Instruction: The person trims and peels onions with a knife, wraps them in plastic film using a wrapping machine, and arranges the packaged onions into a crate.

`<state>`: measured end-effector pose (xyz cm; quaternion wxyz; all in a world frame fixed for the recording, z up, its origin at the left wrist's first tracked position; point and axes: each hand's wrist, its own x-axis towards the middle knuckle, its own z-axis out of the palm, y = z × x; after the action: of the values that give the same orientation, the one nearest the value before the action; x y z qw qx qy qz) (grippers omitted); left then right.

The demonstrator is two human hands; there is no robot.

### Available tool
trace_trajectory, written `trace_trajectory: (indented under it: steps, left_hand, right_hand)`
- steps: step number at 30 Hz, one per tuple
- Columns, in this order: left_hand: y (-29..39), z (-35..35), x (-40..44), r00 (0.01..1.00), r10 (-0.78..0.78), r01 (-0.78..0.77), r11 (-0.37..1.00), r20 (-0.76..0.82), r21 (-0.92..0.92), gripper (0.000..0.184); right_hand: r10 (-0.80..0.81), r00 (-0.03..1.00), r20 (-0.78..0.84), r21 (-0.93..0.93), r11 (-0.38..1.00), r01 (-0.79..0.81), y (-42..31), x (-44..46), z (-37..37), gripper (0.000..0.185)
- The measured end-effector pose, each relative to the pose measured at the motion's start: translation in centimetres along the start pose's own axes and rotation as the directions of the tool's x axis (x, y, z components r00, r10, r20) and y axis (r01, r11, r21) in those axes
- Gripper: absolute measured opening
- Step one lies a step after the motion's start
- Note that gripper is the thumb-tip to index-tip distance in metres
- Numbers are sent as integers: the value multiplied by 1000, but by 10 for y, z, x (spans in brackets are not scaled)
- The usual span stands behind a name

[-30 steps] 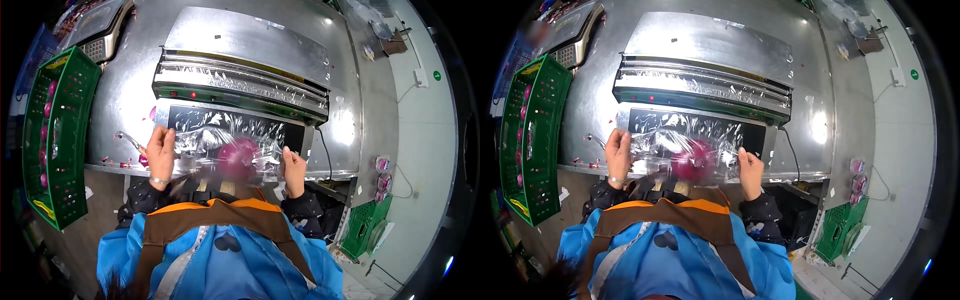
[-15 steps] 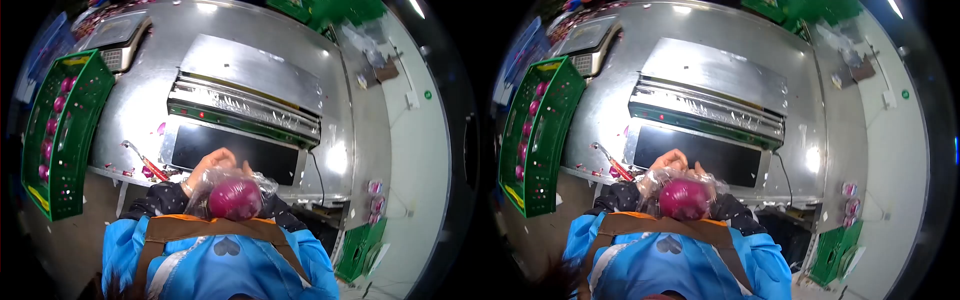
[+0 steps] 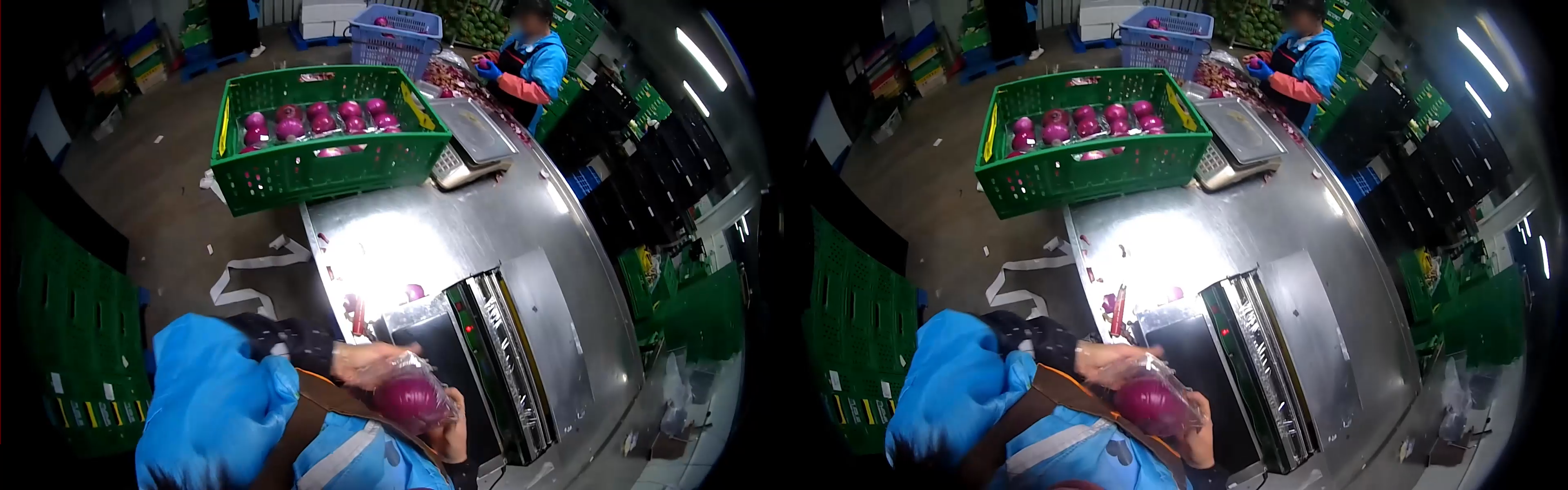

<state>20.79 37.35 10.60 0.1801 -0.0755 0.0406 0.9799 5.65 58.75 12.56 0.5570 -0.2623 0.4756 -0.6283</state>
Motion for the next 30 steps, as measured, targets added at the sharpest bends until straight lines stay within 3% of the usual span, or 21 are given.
trace_trajectory:
  steps: [1, 2, 5, 6, 8, 10, 11, 12, 14, 17, 19, 20, 21, 22, 24, 27, 30]
  left_hand:
    - [7, 1, -21, 990, 0, 25, 984, 142, -176, 49]
    - [2, 11, -40, 988, 147, -155, 971, -57, -181, 56]
    - [8, 22, -67, 854, 519, -516, 837, 34, 182, 67]
    - [27, 31, -75, 852, 524, -462, 759, -8, 459, 74]
    - [78, 58, -73, 731, 679, -411, 520, -70, 748, 70]
    - [139, 74, -76, 519, 844, -615, 480, -136, 625, 75]
    - [177, 77, -81, 415, 898, -661, 406, -143, 631, 73]
    - [222, 80, -91, 315, 939, -699, 328, -139, 635, 72]
    - [309, 76, -126, 427, 895, -677, 411, -129, 611, 62]
    - [393, 105, -179, 426, 866, -636, 493, -263, 593, 81]
    - [514, 19, -204, 443, 874, -671, 470, -199, 573, 96]
    - [562, -10, -216, 193, 935, -637, 349, -296, 687, 98]
    - [579, -7, -222, -176, 905, -549, 236, -387, 802, 95]
    - [623, -50, -229, -341, 858, -452, 208, -383, 868, 93]
    - [675, -100, -244, -482, 802, -220, 279, -353, 935, 94]
    - [699, -118, -228, -511, 756, -261, 317, -409, 912, 99]
    - [725, -124, -196, -477, 761, -235, 371, -439, 898, 100]
  right_hand:
    - [31, 998, -48, 162, 987, -23, 4, 9, 8, 57]
    - [69, 994, -88, 319, 947, -38, 5, 22, 17, 49]
    - [162, 973, -165, 531, 846, -50, -3, 72, 37, 50]
    - [37, 982, -185, 454, 889, 52, -8, 95, 43, 53]
    - [-185, 959, -215, 239, 942, 235, -34, 149, 75, 54]
    - [-238, 952, -191, 181, 945, 273, -53, 209, 111, 56]
    - [-223, 973, -57, 204, 952, 229, -66, 237, 129, 55]
    - [-290, 957, -12, 196, 938, 287, -71, 270, 150, 55]
    - [-361, 928, 95, 179, 923, 340, -78, 322, 188, 54]
    - [-226, 970, 91, -11, 974, 228, -62, 373, 228, 60]
    - [-77, 990, 122, -111, 990, 90, -49, 382, 232, 57]
    - [24, 986, 164, -154, 988, 2, -37, 383, 227, 54]
    - [123, 989, 85, -91, 989, -116, -34, 381, 232, 47]
    - [193, 981, 17, -78, 979, -191, -23, 380, 226, 40]
    - [286, 952, -109, -85, 952, -295, -11, 380, 217, 30]
    - [332, 914, -233, 65, 943, -326, -8, 384, 209, 23]
    - [300, 903, -309, 42, 952, -302, -18, 397, 209, 20]
